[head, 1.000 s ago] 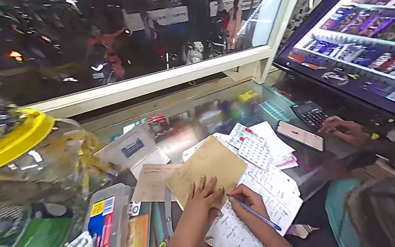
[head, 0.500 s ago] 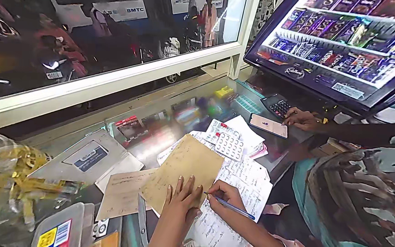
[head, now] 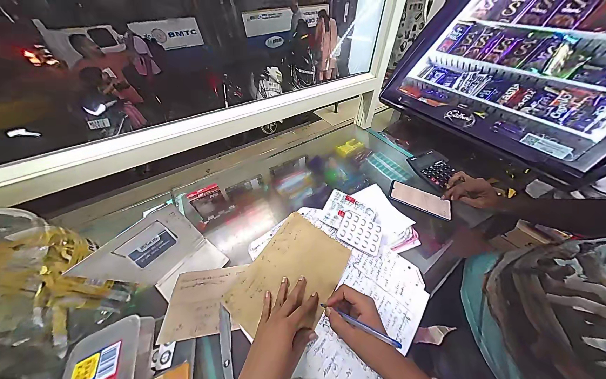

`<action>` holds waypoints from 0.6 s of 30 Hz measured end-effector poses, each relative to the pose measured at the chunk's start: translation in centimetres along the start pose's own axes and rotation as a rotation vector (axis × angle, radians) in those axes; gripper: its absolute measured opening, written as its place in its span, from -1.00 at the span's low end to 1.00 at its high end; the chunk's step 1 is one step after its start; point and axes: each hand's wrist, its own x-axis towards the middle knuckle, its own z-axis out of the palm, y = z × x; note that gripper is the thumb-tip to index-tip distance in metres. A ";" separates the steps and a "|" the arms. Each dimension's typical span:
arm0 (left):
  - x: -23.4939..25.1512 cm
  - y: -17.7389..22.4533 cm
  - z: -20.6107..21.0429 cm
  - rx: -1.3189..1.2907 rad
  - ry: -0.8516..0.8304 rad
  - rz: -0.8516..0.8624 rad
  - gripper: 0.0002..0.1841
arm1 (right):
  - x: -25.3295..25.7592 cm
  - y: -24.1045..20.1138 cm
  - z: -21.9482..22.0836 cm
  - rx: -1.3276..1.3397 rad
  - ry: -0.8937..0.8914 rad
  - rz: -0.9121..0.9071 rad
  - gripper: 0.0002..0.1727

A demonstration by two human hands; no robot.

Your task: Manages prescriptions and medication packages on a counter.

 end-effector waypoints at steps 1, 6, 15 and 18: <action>-0.1 0.1 0.0 -0.004 0.000 0.001 -0.47 | -0.1 -0.1 0.0 0.002 0.001 0.000 -0.93; -0.1 -0.1 0.2 0.010 0.010 0.007 -0.47 | -0.1 0.0 0.0 -0.004 0.003 0.001 -0.93; 0.2 0.5 -0.1 -0.007 -0.037 -0.018 -0.47 | -0.1 0.1 -0.2 -0.010 0.008 -0.028 -0.92; -0.3 1.0 -0.5 -0.025 -0.059 -0.058 -0.46 | -0.1 -0.4 0.4 0.081 0.070 -0.026 -0.87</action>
